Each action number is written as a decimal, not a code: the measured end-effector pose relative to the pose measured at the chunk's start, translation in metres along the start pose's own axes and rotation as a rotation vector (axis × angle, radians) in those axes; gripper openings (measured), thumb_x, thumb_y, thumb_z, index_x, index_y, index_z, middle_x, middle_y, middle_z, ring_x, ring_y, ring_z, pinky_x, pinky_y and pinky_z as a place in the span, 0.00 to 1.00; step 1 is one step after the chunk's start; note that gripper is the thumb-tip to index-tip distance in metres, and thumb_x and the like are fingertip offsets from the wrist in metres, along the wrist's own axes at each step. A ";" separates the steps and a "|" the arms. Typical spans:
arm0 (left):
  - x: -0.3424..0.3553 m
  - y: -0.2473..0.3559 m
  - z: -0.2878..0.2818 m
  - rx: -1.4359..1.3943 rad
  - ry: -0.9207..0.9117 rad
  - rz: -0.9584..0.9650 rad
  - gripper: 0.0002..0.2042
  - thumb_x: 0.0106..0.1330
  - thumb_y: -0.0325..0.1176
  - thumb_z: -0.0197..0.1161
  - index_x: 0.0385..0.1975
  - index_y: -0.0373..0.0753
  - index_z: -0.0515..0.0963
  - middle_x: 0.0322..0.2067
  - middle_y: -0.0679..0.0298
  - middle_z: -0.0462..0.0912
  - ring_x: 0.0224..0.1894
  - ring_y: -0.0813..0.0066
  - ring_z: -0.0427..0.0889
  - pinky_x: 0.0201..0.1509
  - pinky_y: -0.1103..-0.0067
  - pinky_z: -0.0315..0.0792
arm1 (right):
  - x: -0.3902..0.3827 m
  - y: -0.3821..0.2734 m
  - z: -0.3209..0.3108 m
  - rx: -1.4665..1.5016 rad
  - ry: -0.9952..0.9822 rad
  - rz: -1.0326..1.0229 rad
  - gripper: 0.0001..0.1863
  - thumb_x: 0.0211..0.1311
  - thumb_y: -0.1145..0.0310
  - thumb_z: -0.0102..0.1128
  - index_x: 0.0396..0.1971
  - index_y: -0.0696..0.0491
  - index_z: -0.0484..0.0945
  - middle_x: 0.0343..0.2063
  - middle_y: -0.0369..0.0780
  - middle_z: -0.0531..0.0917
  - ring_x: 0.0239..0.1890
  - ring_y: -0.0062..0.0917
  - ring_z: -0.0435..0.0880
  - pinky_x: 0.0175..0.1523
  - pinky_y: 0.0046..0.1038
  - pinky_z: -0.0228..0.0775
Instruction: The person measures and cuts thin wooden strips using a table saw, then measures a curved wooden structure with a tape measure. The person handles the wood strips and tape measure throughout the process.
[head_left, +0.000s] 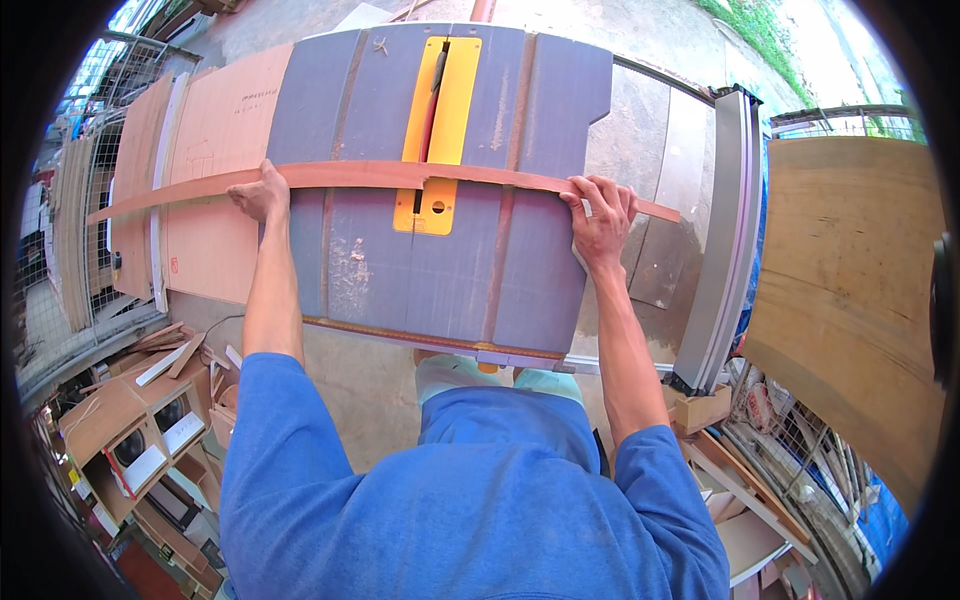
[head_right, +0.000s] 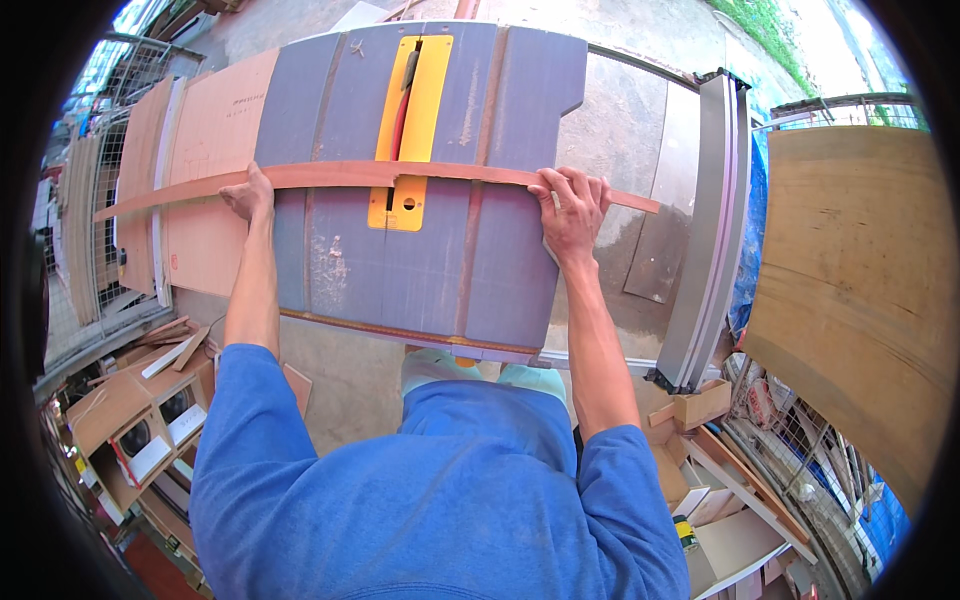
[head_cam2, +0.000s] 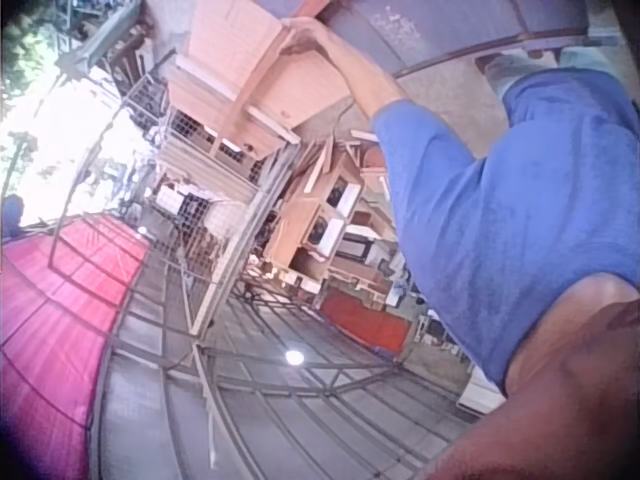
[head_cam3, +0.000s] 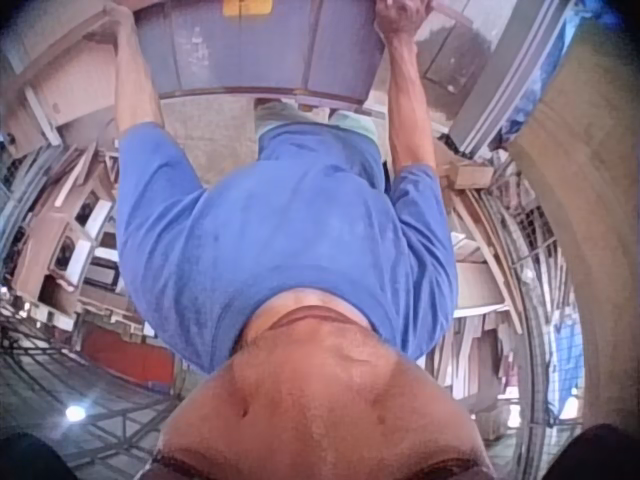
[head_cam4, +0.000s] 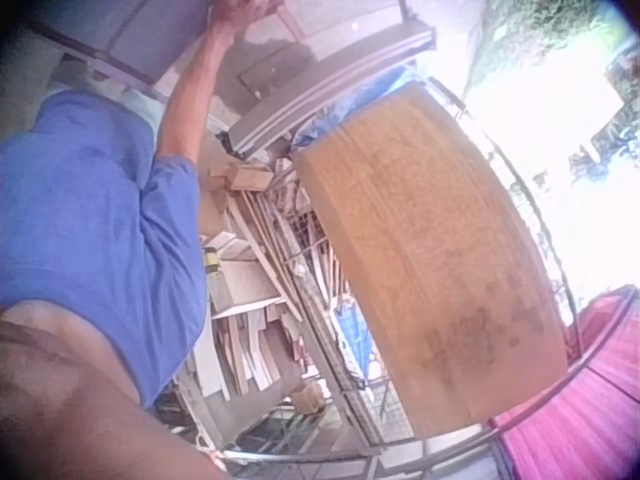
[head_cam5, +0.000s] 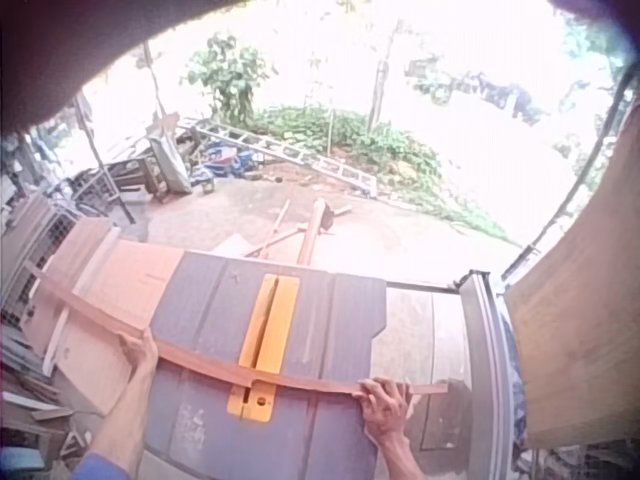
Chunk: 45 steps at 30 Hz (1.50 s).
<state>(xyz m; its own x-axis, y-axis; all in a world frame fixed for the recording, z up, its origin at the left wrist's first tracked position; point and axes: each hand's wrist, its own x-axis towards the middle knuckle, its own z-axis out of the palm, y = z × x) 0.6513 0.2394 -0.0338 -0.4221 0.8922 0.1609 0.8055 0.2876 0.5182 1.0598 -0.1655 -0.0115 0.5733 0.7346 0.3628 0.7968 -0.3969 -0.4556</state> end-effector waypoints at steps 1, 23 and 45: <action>0.000 0.000 0.000 -0.004 -0.011 -0.003 0.57 0.63 0.59 0.63 0.74 0.14 0.42 0.74 0.30 0.52 0.77 0.37 0.57 0.78 0.58 0.58 | 0.000 0.000 0.000 -0.001 0.005 -0.003 0.16 0.67 0.45 0.65 0.45 0.38 0.88 0.44 0.27 0.84 0.52 0.26 0.79 0.73 0.47 0.54; -0.001 0.012 0.003 0.013 0.037 -0.026 0.53 0.63 0.58 0.63 0.71 0.16 0.49 0.70 0.33 0.59 0.72 0.37 0.64 0.74 0.57 0.63 | 0.008 0.003 0.003 0.009 0.004 0.009 0.16 0.67 0.45 0.66 0.45 0.38 0.88 0.44 0.27 0.84 0.52 0.26 0.79 0.74 0.47 0.54; -0.004 0.031 0.008 -0.027 0.048 -0.039 0.53 0.67 0.56 0.58 0.74 0.13 0.42 0.78 0.35 0.49 0.81 0.47 0.49 0.83 0.63 0.47 | 0.016 0.004 0.006 -0.011 0.011 0.005 0.16 0.67 0.46 0.66 0.46 0.37 0.88 0.43 0.27 0.83 0.52 0.26 0.78 0.74 0.48 0.54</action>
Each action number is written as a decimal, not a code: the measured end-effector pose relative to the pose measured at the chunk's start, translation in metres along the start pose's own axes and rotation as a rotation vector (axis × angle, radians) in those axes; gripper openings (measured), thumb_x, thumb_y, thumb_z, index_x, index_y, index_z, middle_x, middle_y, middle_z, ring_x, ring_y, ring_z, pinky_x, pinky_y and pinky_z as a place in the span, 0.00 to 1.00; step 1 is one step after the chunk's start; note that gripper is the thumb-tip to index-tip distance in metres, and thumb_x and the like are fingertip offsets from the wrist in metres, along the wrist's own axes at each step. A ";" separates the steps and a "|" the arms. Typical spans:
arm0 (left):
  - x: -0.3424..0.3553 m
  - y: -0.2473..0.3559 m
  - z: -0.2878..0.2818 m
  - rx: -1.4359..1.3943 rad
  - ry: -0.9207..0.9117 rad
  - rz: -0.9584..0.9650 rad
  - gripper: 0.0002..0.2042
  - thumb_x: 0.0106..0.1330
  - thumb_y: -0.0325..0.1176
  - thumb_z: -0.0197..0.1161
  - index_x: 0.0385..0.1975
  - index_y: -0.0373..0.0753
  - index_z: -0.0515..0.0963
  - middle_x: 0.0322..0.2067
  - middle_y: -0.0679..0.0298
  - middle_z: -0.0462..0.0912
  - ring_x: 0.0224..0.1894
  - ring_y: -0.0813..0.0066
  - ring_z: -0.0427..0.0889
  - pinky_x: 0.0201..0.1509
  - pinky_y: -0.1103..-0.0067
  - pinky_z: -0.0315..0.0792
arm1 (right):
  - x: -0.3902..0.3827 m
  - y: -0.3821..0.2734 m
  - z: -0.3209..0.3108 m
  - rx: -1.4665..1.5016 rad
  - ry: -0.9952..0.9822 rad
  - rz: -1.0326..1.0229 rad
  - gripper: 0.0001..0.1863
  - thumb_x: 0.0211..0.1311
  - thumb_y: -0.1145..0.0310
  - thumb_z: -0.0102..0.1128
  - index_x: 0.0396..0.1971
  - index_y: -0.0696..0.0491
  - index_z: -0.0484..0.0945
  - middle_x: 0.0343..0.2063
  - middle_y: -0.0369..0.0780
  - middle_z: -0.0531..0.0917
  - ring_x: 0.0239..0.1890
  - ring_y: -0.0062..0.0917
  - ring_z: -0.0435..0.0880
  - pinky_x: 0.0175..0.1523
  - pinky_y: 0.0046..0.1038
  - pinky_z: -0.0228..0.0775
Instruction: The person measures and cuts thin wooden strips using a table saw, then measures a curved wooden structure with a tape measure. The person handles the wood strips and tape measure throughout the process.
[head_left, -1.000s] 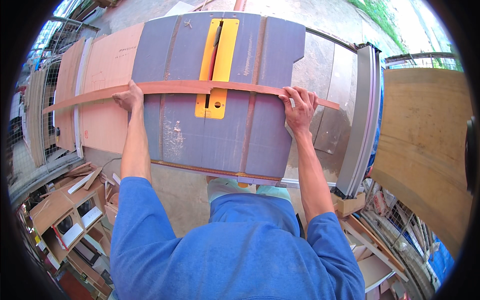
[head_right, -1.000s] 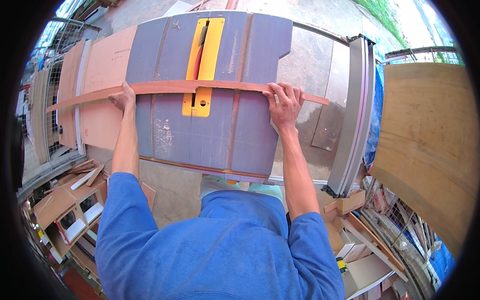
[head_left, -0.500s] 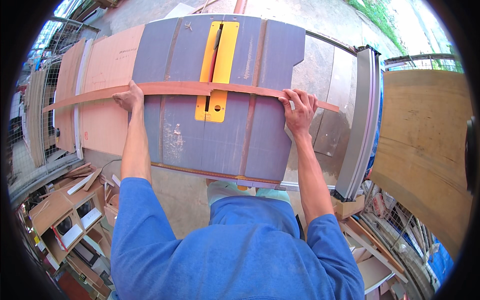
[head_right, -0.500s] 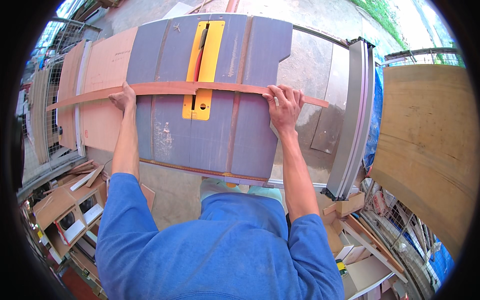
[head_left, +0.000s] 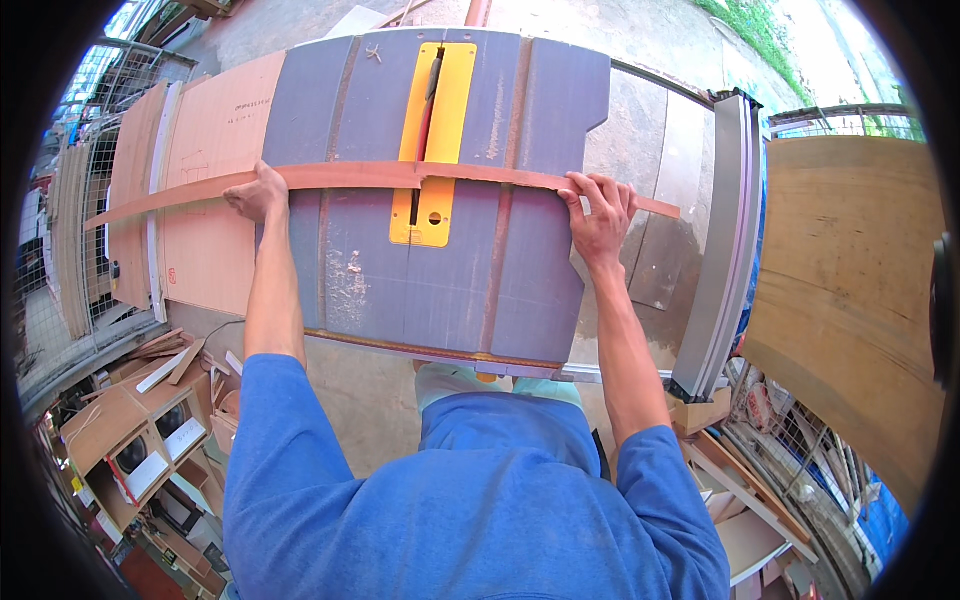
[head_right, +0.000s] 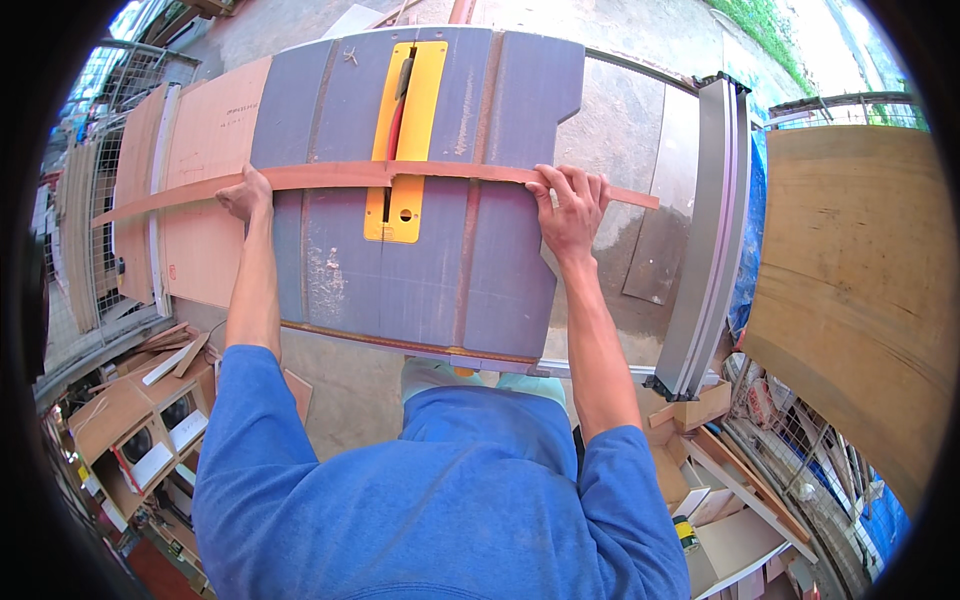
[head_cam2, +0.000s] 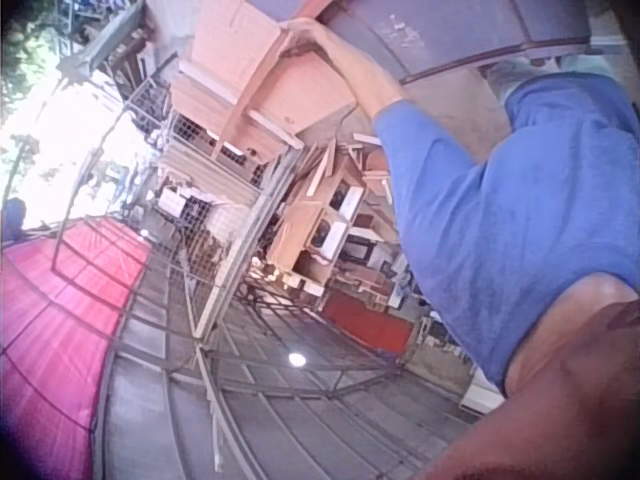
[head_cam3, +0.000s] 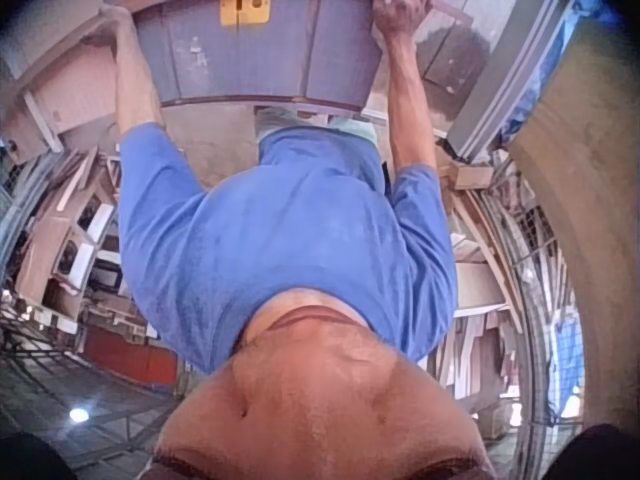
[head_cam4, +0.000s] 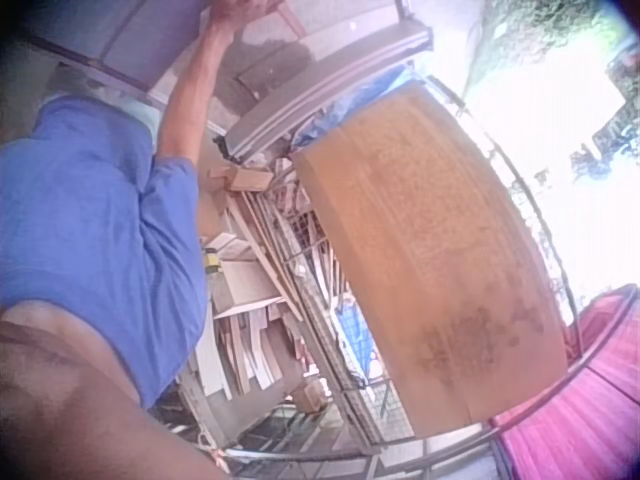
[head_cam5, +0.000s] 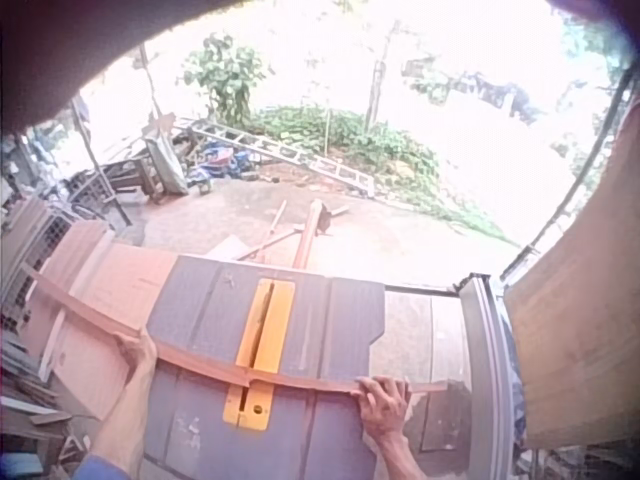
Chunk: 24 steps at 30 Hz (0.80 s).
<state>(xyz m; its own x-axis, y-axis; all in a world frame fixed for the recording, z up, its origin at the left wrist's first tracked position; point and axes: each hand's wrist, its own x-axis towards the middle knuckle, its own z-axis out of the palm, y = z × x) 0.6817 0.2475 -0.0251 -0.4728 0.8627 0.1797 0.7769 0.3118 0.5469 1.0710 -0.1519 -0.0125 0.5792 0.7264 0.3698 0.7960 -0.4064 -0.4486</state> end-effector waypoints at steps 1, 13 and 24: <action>-0.001 0.001 0.000 -0.004 -0.001 -0.003 0.53 0.67 0.56 0.58 0.74 0.13 0.42 0.78 0.35 0.49 0.81 0.47 0.49 0.83 0.62 0.47 | 0.000 0.001 0.000 0.005 0.001 0.003 0.16 0.67 0.46 0.66 0.46 0.37 0.88 0.43 0.27 0.83 0.52 0.26 0.78 0.74 0.48 0.54; 0.006 -0.002 0.009 0.033 0.035 0.036 0.55 0.67 0.60 0.58 0.73 0.12 0.43 0.77 0.33 0.50 0.81 0.44 0.50 0.83 0.62 0.48 | 0.006 0.003 0.004 0.024 0.011 -0.010 0.17 0.67 0.44 0.65 0.46 0.38 0.90 0.42 0.28 0.82 0.52 0.25 0.78 0.75 0.48 0.52; 0.001 0.008 0.005 0.009 -0.012 0.040 0.53 0.67 0.55 0.58 0.74 0.12 0.42 0.77 0.32 0.48 0.81 0.44 0.47 0.83 0.62 0.46 | 0.008 0.006 0.005 0.023 0.012 -0.006 0.17 0.67 0.44 0.66 0.46 0.38 0.89 0.42 0.28 0.82 0.52 0.25 0.78 0.77 0.50 0.49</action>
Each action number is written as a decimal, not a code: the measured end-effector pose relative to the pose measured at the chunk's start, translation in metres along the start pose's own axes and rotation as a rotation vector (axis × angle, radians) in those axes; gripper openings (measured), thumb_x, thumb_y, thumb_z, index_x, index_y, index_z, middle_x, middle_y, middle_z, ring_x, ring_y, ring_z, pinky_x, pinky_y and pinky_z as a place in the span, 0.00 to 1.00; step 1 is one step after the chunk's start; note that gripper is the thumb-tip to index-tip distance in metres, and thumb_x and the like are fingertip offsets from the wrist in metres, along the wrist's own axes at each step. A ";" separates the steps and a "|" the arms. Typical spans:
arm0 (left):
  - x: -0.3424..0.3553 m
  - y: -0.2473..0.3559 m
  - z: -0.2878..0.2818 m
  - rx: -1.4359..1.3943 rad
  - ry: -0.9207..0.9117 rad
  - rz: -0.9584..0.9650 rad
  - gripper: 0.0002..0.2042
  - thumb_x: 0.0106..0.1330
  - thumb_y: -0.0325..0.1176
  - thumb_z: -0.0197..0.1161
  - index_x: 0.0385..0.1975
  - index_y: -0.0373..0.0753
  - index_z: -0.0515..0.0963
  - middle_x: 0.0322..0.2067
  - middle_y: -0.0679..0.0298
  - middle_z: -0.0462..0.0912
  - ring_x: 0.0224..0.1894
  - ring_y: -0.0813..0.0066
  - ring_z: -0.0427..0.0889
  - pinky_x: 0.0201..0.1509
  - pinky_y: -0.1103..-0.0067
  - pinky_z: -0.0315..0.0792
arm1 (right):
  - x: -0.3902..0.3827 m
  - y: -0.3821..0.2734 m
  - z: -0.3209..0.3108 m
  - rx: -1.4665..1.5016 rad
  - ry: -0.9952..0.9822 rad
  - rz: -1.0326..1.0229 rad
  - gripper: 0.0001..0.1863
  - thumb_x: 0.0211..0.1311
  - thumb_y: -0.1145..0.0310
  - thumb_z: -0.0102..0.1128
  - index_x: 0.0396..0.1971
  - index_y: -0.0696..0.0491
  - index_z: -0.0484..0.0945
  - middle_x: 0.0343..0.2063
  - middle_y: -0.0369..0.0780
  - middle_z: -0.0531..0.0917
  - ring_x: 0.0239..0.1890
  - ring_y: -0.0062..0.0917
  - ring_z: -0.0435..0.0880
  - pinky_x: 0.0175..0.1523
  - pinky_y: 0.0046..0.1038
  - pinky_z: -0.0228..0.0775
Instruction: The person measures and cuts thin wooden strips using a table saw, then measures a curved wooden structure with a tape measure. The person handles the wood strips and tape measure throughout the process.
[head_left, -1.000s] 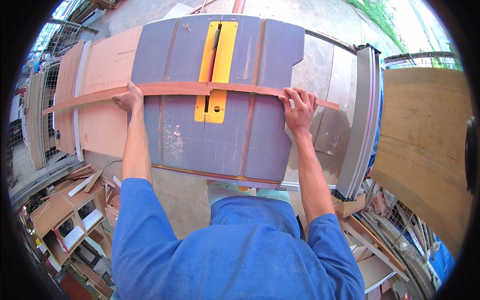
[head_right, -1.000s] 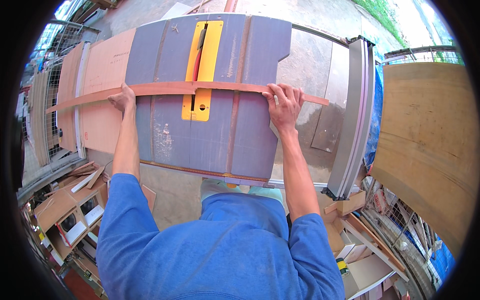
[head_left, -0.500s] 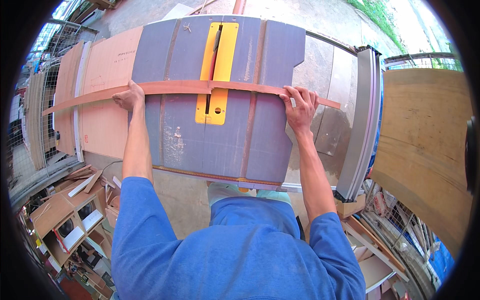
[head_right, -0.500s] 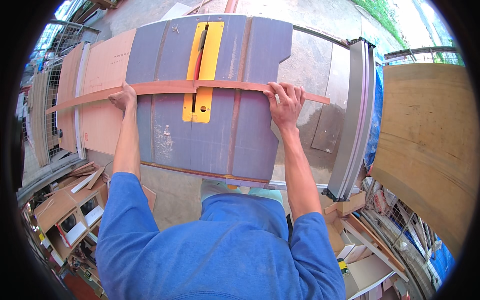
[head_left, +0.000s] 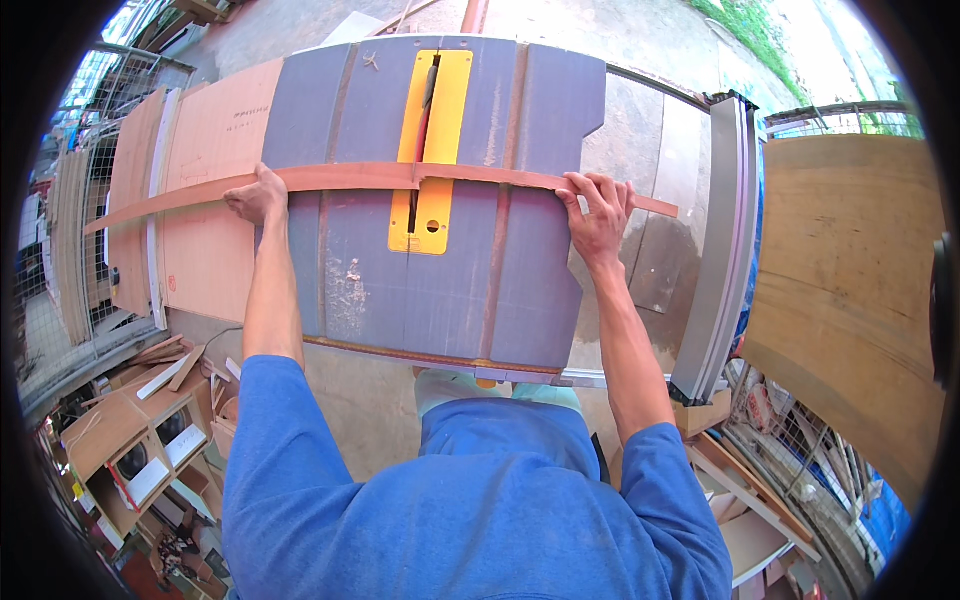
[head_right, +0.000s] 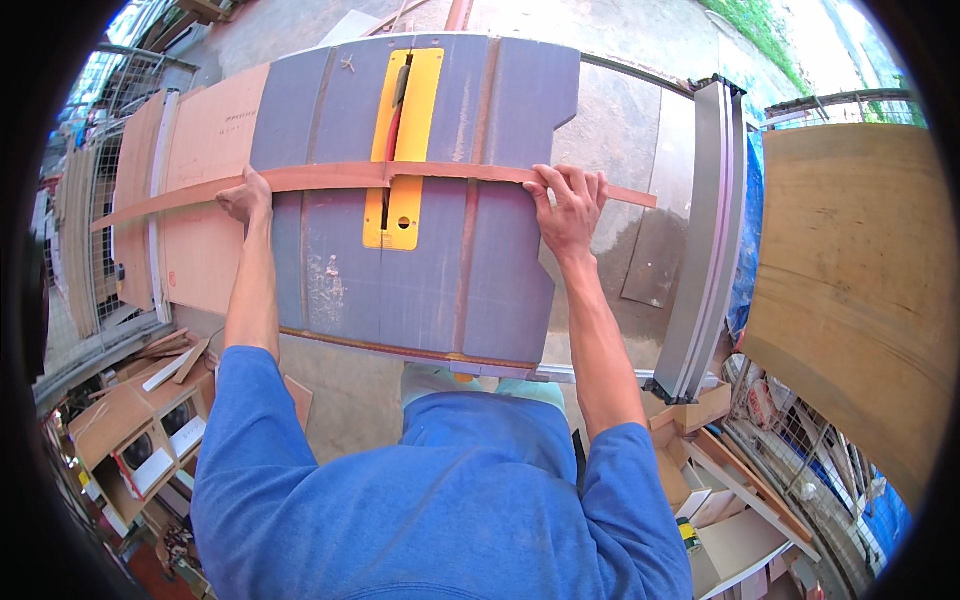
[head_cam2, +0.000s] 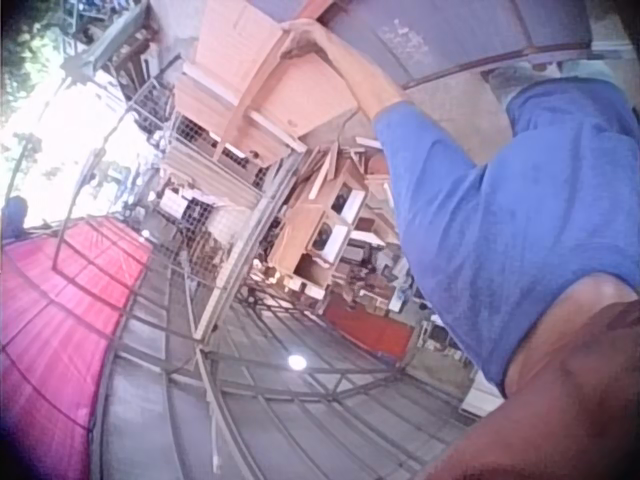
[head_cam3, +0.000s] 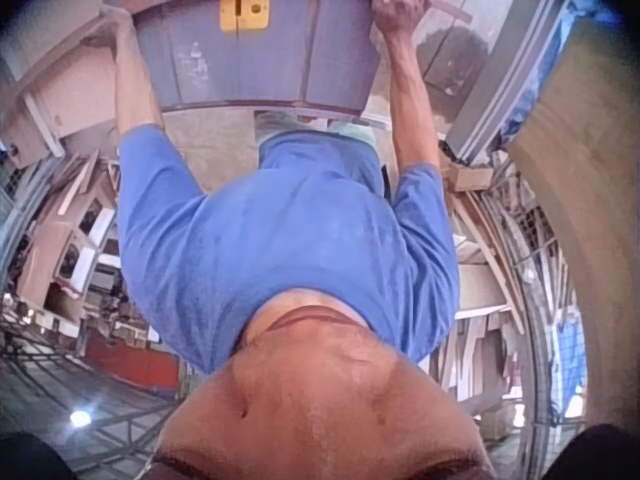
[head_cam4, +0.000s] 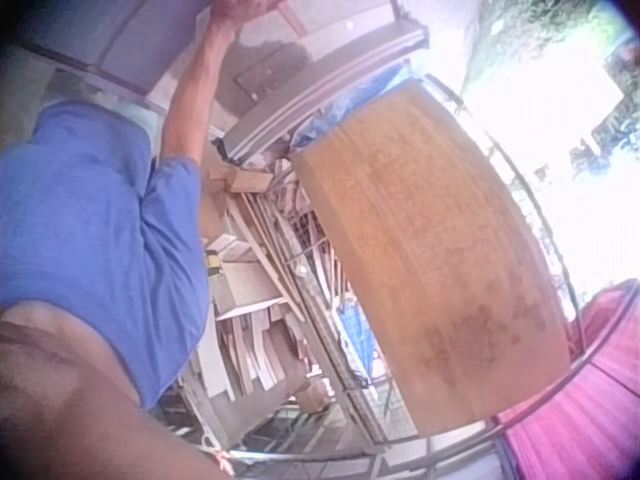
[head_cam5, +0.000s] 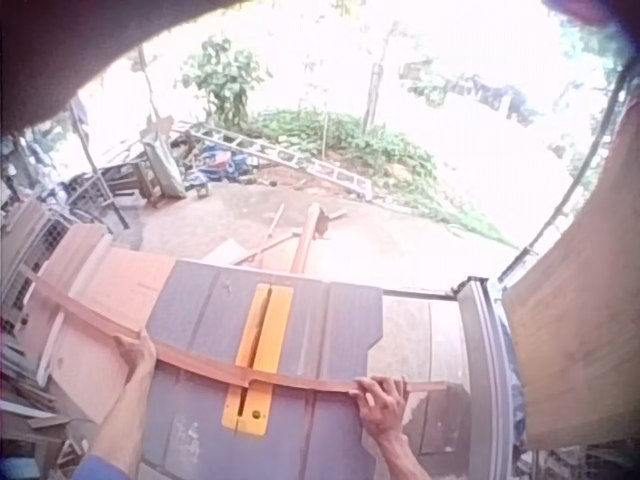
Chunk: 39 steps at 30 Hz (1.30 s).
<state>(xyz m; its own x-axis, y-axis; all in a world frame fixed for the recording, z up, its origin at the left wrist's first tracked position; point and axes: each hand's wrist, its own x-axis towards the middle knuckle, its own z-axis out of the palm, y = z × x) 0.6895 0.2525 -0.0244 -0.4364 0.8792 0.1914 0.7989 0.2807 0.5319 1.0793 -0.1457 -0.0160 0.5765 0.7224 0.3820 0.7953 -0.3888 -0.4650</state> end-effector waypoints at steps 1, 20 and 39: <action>0.000 0.000 0.000 0.001 0.005 -0.002 0.53 0.67 0.55 0.58 0.74 0.12 0.42 0.77 0.32 0.48 0.81 0.44 0.47 0.84 0.62 0.45 | 0.000 0.000 0.000 0.003 -0.001 0.000 0.17 0.67 0.44 0.66 0.46 0.38 0.89 0.42 0.28 0.82 0.52 0.25 0.78 0.77 0.50 0.49; 0.011 -0.011 0.015 0.066 0.061 0.009 0.55 0.66 0.60 0.59 0.73 0.12 0.45 0.76 0.33 0.51 0.80 0.44 0.52 0.83 0.63 0.50 | 0.004 0.004 0.004 0.010 -0.019 0.008 0.17 0.67 0.43 0.65 0.47 0.36 0.89 0.42 0.27 0.81 0.53 0.25 0.78 0.80 0.51 0.44; 0.020 0.004 0.011 -0.008 0.012 0.005 0.54 0.65 0.55 0.59 0.72 0.10 0.42 0.76 0.30 0.49 0.80 0.42 0.49 0.83 0.61 0.47 | 0.023 0.040 -0.074 0.110 0.276 0.208 0.14 0.78 0.59 0.60 0.46 0.56 0.84 0.38 0.43 0.84 0.41 0.36 0.82 0.43 0.37 0.73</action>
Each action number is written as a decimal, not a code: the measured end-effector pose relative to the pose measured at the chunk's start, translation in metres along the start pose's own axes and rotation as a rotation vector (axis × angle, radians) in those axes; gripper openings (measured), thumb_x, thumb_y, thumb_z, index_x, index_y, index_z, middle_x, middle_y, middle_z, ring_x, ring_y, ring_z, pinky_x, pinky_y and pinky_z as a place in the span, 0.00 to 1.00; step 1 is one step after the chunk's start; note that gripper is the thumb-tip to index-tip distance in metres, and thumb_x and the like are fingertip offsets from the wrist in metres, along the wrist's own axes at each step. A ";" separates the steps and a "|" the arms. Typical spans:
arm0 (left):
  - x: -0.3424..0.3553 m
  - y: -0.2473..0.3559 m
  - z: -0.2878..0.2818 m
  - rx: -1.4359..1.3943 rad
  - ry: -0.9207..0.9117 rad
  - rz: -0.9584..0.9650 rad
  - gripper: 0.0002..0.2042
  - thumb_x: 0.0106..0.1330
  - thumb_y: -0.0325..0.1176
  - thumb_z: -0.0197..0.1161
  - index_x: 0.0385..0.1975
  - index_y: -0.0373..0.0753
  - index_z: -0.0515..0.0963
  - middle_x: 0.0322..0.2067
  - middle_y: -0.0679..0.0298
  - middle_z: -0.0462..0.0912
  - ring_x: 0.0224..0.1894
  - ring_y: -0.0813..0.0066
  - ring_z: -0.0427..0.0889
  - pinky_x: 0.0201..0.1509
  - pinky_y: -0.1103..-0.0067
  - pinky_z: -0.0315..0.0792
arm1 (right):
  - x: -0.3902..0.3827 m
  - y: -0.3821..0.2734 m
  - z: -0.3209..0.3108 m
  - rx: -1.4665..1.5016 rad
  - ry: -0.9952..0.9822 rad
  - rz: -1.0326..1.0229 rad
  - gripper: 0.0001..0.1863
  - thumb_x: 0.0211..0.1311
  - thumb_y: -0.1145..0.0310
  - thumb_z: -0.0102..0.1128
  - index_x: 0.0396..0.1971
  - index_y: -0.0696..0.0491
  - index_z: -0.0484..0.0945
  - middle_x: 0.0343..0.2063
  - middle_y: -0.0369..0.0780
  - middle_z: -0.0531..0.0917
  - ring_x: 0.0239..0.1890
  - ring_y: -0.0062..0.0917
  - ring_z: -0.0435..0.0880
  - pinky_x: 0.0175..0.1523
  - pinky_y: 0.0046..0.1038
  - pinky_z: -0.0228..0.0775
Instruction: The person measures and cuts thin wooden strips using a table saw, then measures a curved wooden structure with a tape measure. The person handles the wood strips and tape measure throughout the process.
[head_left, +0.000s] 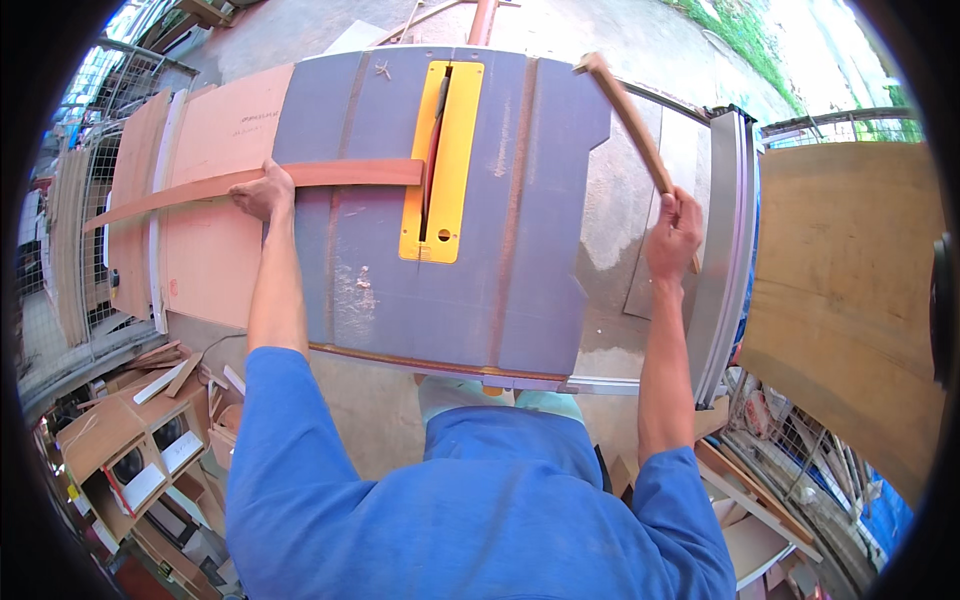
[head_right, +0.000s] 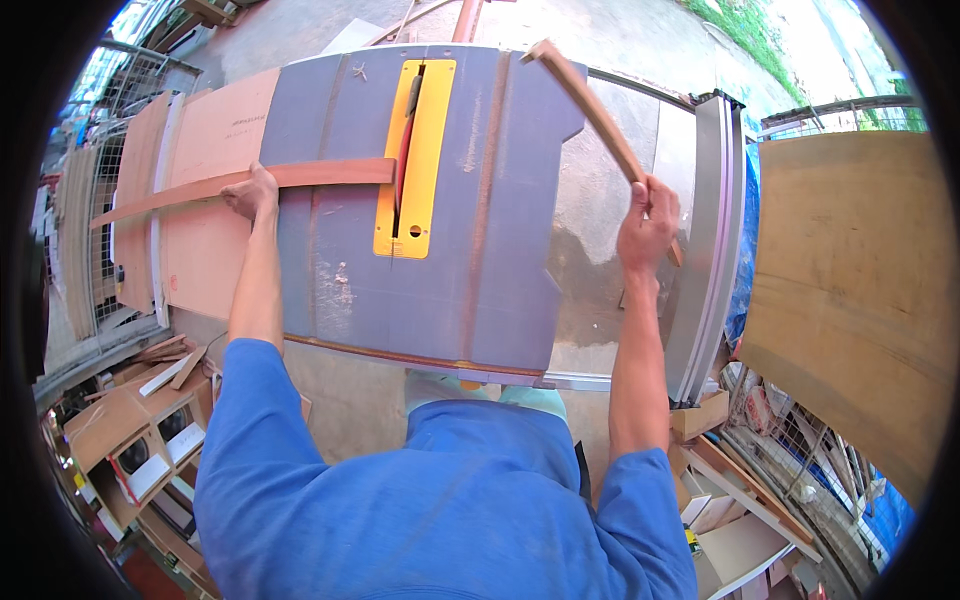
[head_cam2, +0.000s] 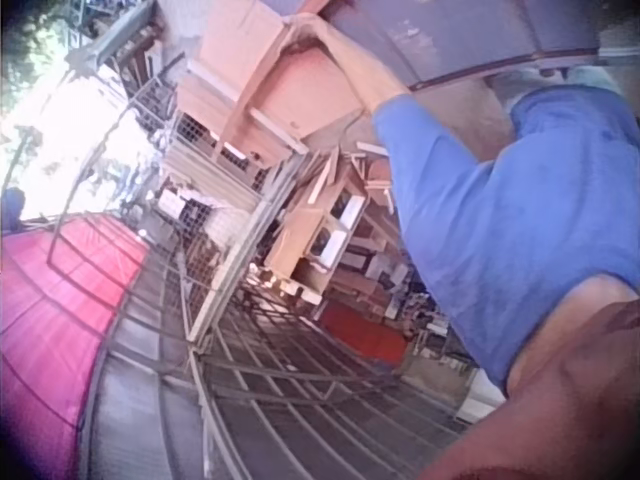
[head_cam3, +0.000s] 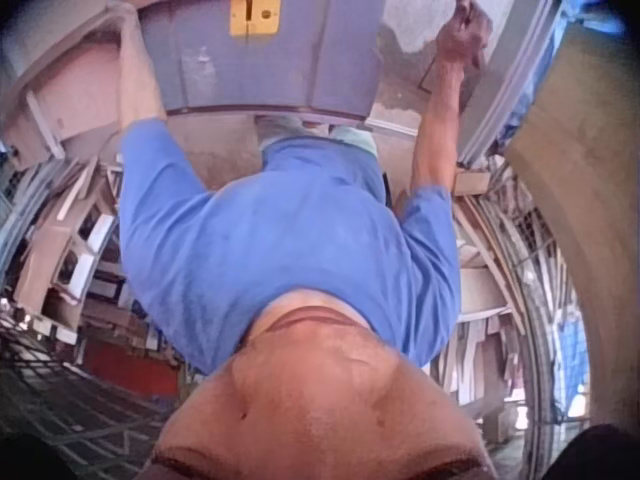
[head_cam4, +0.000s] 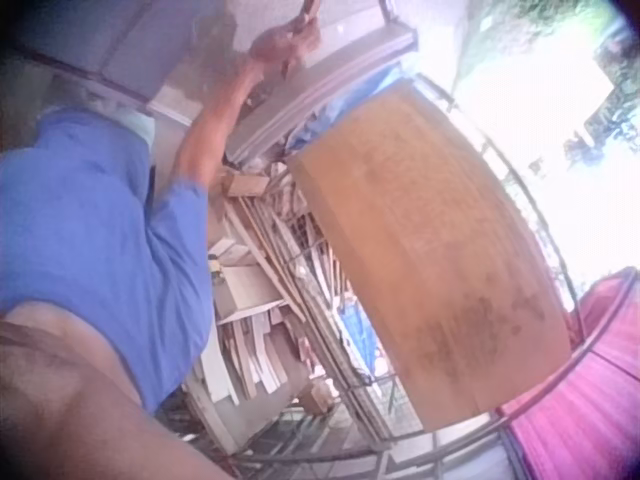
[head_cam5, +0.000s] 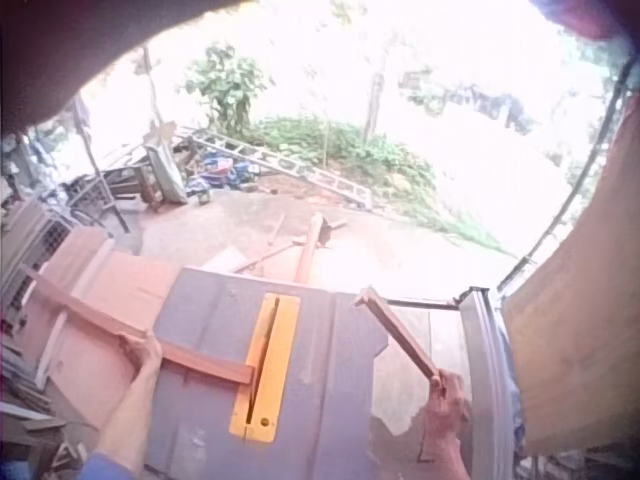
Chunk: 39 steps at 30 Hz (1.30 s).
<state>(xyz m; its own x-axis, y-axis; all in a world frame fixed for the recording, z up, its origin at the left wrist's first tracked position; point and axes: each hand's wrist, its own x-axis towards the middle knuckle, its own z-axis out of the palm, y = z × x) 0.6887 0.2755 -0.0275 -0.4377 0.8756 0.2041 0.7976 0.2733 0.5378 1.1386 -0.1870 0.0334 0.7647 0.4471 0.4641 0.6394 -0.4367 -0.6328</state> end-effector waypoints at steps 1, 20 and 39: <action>0.002 -0.001 0.001 -0.002 -0.003 0.005 0.54 0.65 0.55 0.59 0.72 0.10 0.42 0.76 0.29 0.49 0.81 0.41 0.48 0.83 0.61 0.46 | 0.005 -0.010 -0.005 0.008 0.020 0.000 0.17 0.79 0.57 0.58 0.46 0.57 0.84 0.33 0.43 0.83 0.35 0.33 0.82 0.38 0.36 0.73; 0.039 -0.017 -0.005 0.153 -0.278 0.514 0.37 0.73 0.57 0.44 0.81 0.49 0.53 0.79 0.37 0.41 0.80 0.27 0.32 0.78 0.34 0.30 | -0.153 -0.190 -0.170 0.298 -0.305 0.758 0.11 0.74 0.65 0.62 0.51 0.52 0.81 0.23 0.30 0.77 0.22 0.12 0.72 0.27 0.20 0.66; 0.049 -0.018 -0.098 0.374 -0.701 0.784 0.52 0.62 0.82 0.46 0.82 0.57 0.51 0.83 0.50 0.39 0.82 0.35 0.26 0.82 0.43 0.33 | -0.182 -0.279 -0.167 0.049 -0.009 0.079 0.33 0.65 0.63 0.69 0.67 0.59 0.72 0.47 0.49 0.82 0.48 0.34 0.79 0.54 0.39 0.69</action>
<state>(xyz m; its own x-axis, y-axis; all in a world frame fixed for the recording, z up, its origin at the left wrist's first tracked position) 0.6126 0.2745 0.0526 0.4786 0.8569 -0.1914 0.8767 -0.4544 0.1579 0.8340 -0.2766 0.2287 0.8117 0.4201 0.4057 0.5721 -0.4321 -0.6972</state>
